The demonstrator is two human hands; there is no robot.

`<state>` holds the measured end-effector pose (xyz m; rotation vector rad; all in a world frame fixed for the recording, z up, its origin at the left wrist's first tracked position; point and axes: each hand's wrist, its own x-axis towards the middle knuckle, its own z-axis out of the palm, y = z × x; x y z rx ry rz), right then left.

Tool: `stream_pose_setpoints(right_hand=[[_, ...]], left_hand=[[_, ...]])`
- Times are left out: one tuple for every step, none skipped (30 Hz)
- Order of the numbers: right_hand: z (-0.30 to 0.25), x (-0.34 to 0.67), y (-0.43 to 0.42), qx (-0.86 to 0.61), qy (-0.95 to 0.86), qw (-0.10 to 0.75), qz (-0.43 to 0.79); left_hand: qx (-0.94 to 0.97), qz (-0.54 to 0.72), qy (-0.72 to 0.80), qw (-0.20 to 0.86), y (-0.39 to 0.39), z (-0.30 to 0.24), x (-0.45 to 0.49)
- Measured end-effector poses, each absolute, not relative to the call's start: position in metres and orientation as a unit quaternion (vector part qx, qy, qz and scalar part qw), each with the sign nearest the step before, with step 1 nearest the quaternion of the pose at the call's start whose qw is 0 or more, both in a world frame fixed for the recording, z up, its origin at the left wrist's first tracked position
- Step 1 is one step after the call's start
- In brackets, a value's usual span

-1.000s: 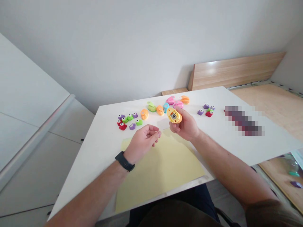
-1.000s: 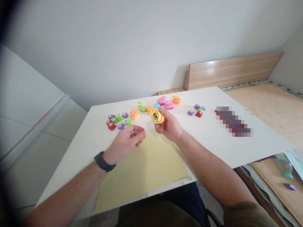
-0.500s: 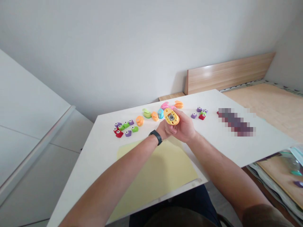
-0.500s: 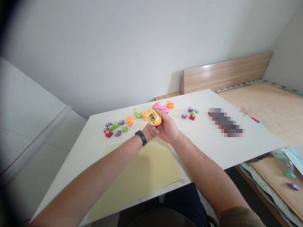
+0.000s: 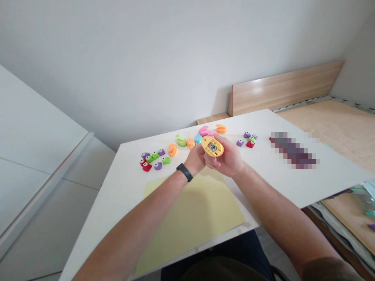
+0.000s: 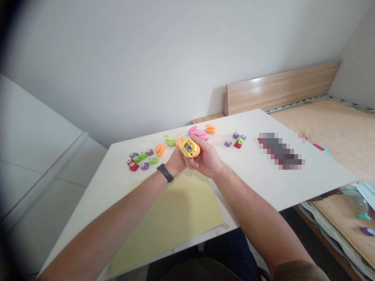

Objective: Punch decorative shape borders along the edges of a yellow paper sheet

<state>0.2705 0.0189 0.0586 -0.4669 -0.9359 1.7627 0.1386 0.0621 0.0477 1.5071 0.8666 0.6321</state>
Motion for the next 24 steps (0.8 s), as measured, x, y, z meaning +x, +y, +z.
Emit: stream_pose_setpoints(right_hand=[[0.057, 0.270, 0.020, -0.197, -0.384, 0.516, 0.740], [0.056, 0.269, 0.020, -0.205, -0.378, 0.513, 0.743], [0.054, 0.268, 0.021, -0.217, -0.372, 0.509, 0.745], [0.052, 0.266, 0.022, -0.232, -0.368, 0.501, 0.748], [0.050, 0.265, 0.022, -0.245, -0.366, 0.489, 0.753], [0.048, 0.263, 0.023, -0.256, -0.366, 0.475, 0.758], [0.047, 0.261, 0.023, -0.267, -0.368, 0.460, 0.763], [0.045, 0.259, 0.023, -0.279, -0.373, 0.447, 0.764], [0.043, 0.256, 0.022, -0.293, -0.380, 0.440, 0.759], [0.040, 0.254, 0.022, -0.310, -0.388, 0.441, 0.748], [0.038, 0.251, 0.021, -0.327, -0.396, 0.446, 0.733], [0.035, 0.248, 0.020, -0.343, -0.404, 0.453, 0.717], [0.033, 0.246, 0.019, -0.356, -0.412, 0.457, 0.703], [0.031, 0.243, 0.018, -0.365, -0.421, 0.457, 0.693], [0.029, 0.241, 0.018, -0.373, -0.432, 0.456, 0.683], [0.028, 0.239, 0.017, -0.379, -0.446, 0.453, 0.673], [0.027, 0.237, 0.016, -0.385, -0.462, 0.449, 0.661], [0.027, 0.236, 0.015, -0.390, -0.479, 0.445, 0.648], [0.028, 0.235, 0.014, -0.395, -0.495, 0.440, 0.637], [0.029, 0.235, 0.013, -0.399, -0.508, 0.433, 0.628], [0.030, 0.234, 0.012, -0.401, -0.520, 0.422, 0.625], [0.031, 0.234, 0.011, -0.402, -0.529, 0.410, 0.625], [0.032, 0.233, 0.010, -0.402, -0.534, 0.398, 0.628], [0.032, 0.233, 0.009, -0.404, -0.537, 0.388, 0.630]], left_hand=[[0.649, 0.303, 0.379, 0.587, 0.062, 0.049, 0.131], [0.647, 0.339, 0.375, 0.571, 0.060, 0.051, 0.122], [0.653, 0.381, 0.349, 0.554, 0.056, 0.053, 0.114], [0.661, 0.404, 0.327, 0.541, 0.051, 0.056, 0.105], [0.673, 0.408, 0.311, 0.533, 0.044, 0.059, 0.097], [0.687, 0.403, 0.296, 0.526, 0.037, 0.061, 0.090], [0.702, 0.391, 0.287, 0.521, 0.031, 0.063, 0.084], [0.711, 0.391, 0.285, 0.511, 0.024, 0.064, 0.079], [0.721, 0.388, 0.294, 0.494, 0.019, 0.064, 0.076], [0.727, 0.394, 0.308, 0.471, 0.014, 0.063, 0.073], [0.728, 0.402, 0.325, 0.449, 0.012, 0.060, 0.071], [0.726, 0.411, 0.343, 0.432, 0.010, 0.057, 0.069], [0.720, 0.420, 0.357, 0.422, 0.009, 0.053, 0.068], [0.712, 0.425, 0.367, 0.422, 0.009, 0.049, 0.065], [0.703, 0.427, 0.373, 0.429, 0.009, 0.046, 0.063], [0.694, 0.425, 0.376, 0.443, 0.009, 0.043, 0.059], [0.685, 0.422, 0.376, 0.459, 0.009, 0.040, 0.055], [0.676, 0.418, 0.376, 0.476, 0.009, 0.038, 0.051], [0.666, 0.415, 0.375, 0.494, 0.008, 0.036, 0.047], [0.655, 0.413, 0.372, 0.512, 0.007, 0.035, 0.043], [0.644, 0.413, 0.369, 0.528, 0.006, 0.034, 0.040], [0.636, 0.413, 0.364, 0.541, 0.005, 0.032, 0.036], [0.630, 0.413, 0.360, 0.550, 0.004, 0.031, 0.034], [0.625, 0.414, 0.357, 0.558, 0.003, 0.029, 0.032]])
